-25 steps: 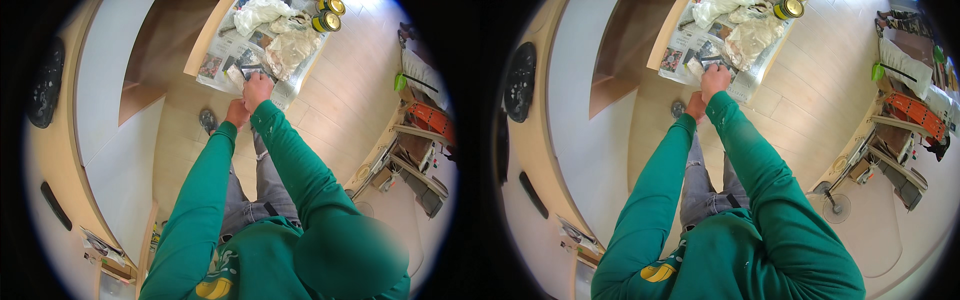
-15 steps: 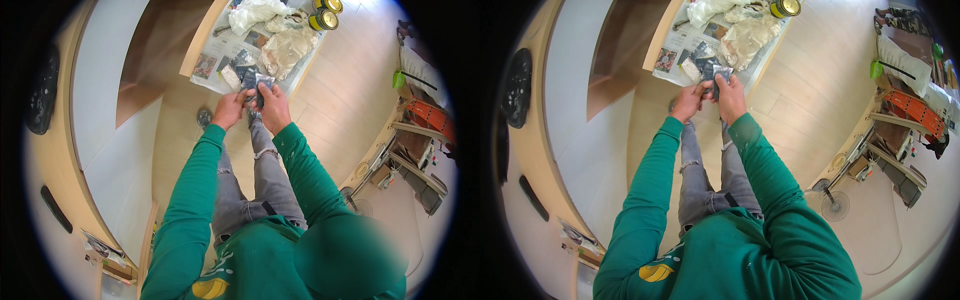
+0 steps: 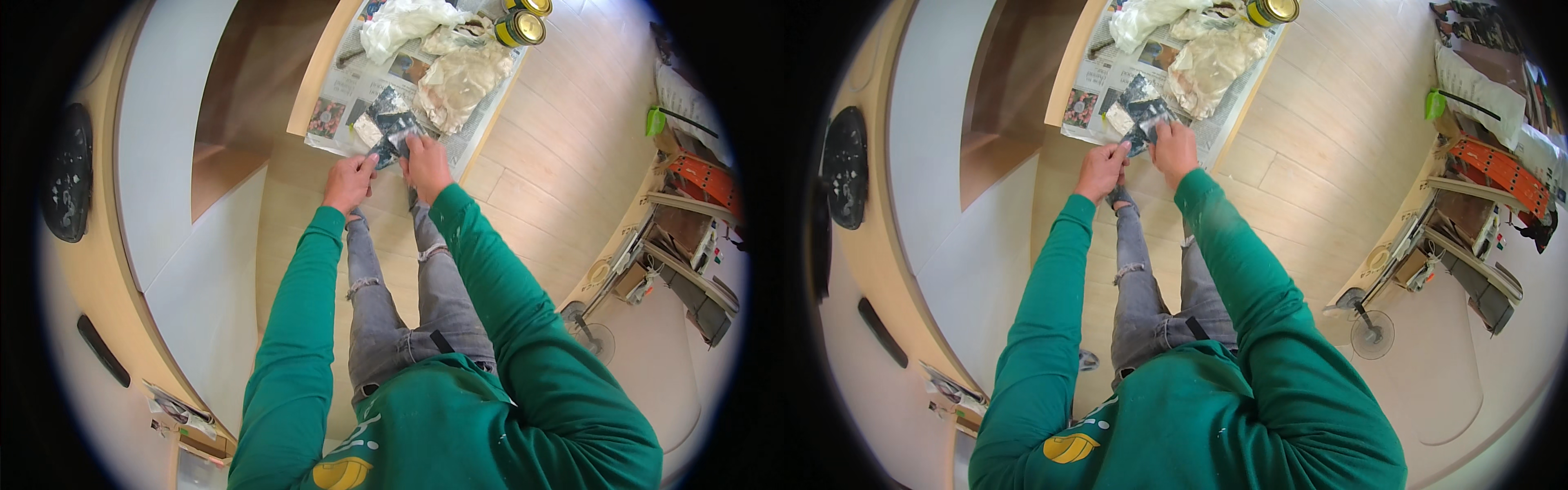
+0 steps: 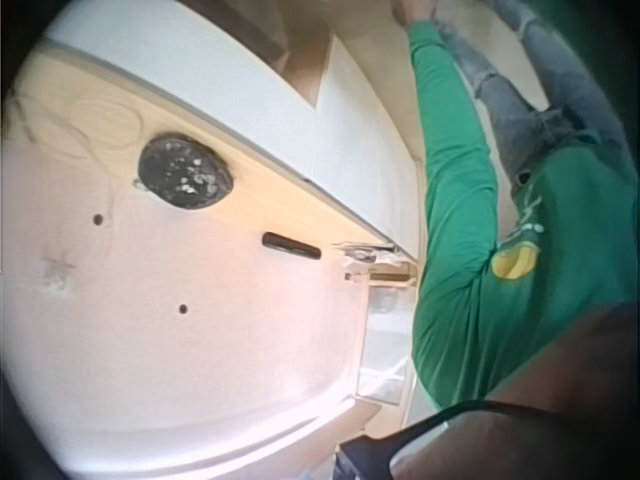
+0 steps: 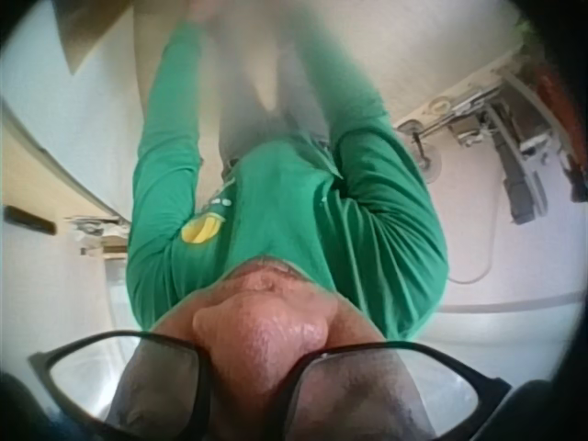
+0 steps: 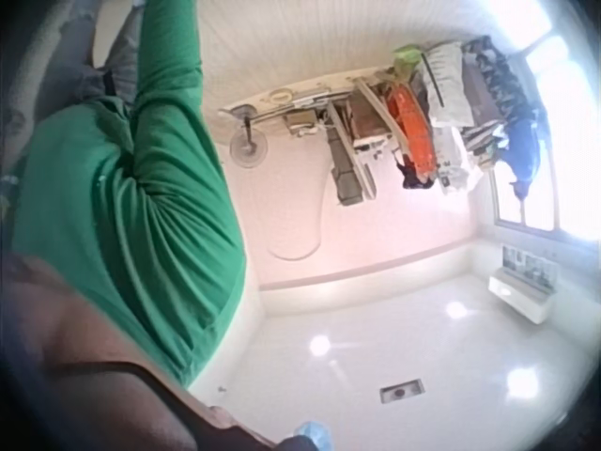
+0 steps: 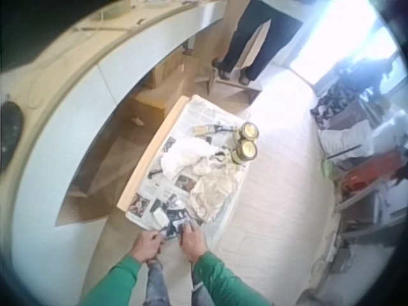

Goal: The person installs a white light fixture onto a ceiling bracket, aligning and securing it with both hands. They then move to a table, open a small container, and use a putty knife to scrape and mix a dark substance on a black palette.

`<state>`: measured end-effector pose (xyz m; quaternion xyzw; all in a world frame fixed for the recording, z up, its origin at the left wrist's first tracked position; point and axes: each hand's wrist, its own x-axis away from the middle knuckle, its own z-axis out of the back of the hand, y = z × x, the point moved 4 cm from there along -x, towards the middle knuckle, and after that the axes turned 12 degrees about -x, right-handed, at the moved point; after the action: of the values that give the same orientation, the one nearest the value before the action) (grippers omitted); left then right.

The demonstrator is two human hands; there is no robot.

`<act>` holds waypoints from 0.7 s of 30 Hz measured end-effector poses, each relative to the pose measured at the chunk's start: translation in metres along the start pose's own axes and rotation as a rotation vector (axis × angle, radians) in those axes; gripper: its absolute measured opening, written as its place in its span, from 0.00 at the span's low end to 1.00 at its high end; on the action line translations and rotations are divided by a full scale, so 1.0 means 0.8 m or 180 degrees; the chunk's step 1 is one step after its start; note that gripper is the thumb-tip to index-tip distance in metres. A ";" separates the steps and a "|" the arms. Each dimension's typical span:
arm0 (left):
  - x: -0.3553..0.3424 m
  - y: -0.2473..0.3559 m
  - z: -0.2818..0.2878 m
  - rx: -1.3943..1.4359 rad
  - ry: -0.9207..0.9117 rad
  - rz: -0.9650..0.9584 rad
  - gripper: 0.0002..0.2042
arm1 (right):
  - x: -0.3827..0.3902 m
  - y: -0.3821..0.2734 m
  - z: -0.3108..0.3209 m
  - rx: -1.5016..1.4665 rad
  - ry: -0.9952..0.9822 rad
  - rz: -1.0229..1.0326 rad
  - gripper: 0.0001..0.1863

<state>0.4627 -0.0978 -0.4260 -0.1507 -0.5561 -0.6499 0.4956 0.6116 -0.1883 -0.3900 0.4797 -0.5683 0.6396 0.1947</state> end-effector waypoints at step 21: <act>0.009 0.014 -0.001 0.0002 0.0279 -0.0201 0.24 | -0.020 -0.016 -0.007 0.0219 -0.0001 0.0103 0.12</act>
<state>0.4686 -0.1006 -0.4147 -0.1044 -0.5385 -0.6710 0.4988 0.6266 -0.1748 -0.3960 0.4770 -0.5537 0.6617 0.1675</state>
